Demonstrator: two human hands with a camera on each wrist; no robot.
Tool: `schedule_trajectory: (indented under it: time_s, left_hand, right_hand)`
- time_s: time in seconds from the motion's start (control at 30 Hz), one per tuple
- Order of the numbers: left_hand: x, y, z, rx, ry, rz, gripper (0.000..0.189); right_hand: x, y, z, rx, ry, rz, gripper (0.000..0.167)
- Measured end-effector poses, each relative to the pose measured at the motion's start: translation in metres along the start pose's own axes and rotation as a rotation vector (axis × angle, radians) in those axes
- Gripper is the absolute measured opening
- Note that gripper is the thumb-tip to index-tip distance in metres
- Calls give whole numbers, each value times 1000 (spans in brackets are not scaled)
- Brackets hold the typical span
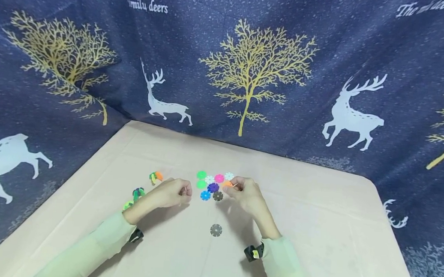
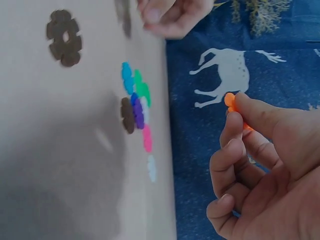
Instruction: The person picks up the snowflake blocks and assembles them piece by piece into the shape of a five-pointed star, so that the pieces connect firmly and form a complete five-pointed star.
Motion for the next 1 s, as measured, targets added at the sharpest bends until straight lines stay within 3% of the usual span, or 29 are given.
schedule_trajectory:
  time_s: [0.23,0.5,0.67,1.0]
  left_hand:
    - [-20,11,14,28,4,-28,17]
    - [-36,26,31,-206,4,10,29]
    - [-40,30,33,-279,-38,30,30]
    - [-35,32,32,-232,-74,6,34]
  right_hand:
    - [7,-10,-20,-11,-71,7,10]
    - [16,-17,-40,-62,-130,21,8]
    - [24,-20,-58,-80,-147,16,11]
    - [31,-24,-65,-71,-183,7,12]
Point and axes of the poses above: each hand's wrist, its own x-axis away from the middle knuckle, its own y-axis out of the palm, z = x × y, the point moved 10 cm from there along -x, towards the middle knuckle, and after that the axes turned 8 degrees about -y, right-handed, at the moved point
